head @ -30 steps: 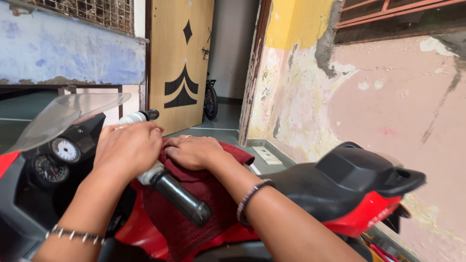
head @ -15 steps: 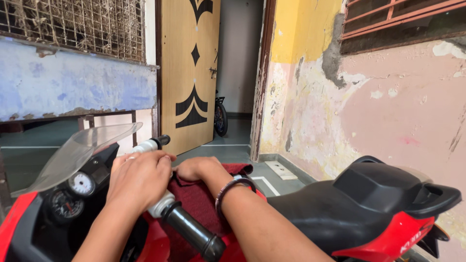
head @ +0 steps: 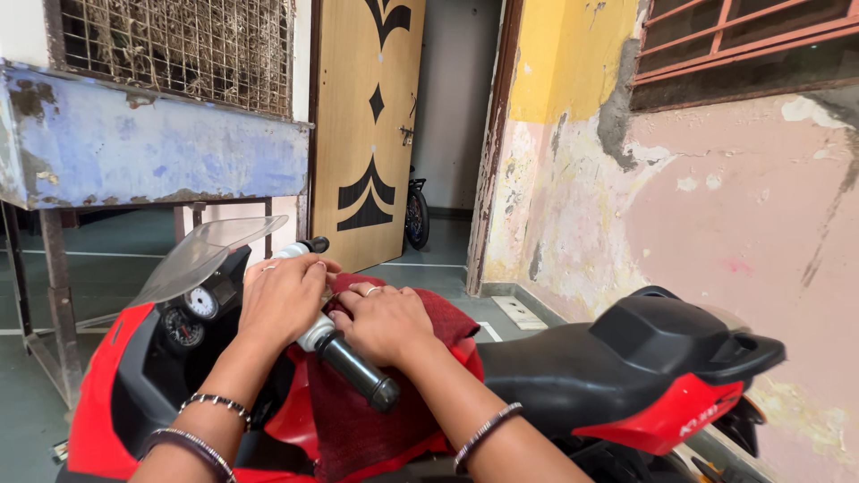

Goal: The person wipes the surfaces of a red motorcycle using a dark red cloth. They clean the handlebars, fuel tank, seat, and side panels in a repetitive manner.

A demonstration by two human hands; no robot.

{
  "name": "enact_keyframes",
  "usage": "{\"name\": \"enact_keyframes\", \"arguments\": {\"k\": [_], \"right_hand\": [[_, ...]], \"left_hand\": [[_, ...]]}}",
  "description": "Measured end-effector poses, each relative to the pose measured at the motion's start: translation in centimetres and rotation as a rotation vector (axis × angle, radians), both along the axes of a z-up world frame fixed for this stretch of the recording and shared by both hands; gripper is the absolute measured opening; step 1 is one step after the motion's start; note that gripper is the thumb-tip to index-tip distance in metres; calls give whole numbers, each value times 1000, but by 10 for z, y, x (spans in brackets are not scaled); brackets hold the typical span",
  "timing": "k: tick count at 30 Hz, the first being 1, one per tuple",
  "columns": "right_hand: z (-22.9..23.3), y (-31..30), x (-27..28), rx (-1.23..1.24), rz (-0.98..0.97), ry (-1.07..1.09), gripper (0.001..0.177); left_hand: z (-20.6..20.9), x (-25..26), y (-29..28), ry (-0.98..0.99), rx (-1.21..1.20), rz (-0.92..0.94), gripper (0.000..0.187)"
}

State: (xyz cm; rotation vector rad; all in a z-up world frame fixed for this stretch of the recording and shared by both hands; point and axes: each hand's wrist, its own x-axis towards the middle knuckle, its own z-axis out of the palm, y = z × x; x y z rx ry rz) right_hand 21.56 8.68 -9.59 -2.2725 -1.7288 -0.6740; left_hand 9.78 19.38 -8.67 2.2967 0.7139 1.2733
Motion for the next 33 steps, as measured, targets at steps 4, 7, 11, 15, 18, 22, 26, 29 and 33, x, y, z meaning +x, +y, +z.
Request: {"name": "enact_keyframes", "arguments": {"k": [4,7,11,15,18,22,26,29,33], "right_hand": [[-22,-25,-19,336,89,-191,45],[-46,-48,-38,494,120,-194,54],[-78,-67,-68,574,223,-271,59],[-102,-71,-92,528,265,-262,61],[-111,-73,-93,492,367,-220,54],[-109,-77,-79,385,558,-224,43],[-98,-67,-65,360,627,-277,39],[-96,-42,-75,395,518,-419,34],[-100,-16,-93,433,411,-390,28]], "left_hand": [[-9,-9,-13,-64,164,68,40],[-25,-23,-24,-187,324,101,38],[-49,-46,-29,-192,385,78,49],[-72,-74,-18,-34,271,26,68],[-88,-92,-8,39,358,104,73],[-106,-100,-11,302,194,90,77],[-121,-92,-26,510,346,273,84],[-129,-92,-31,428,398,286,83],[-130,-94,-31,274,492,251,75]]}}
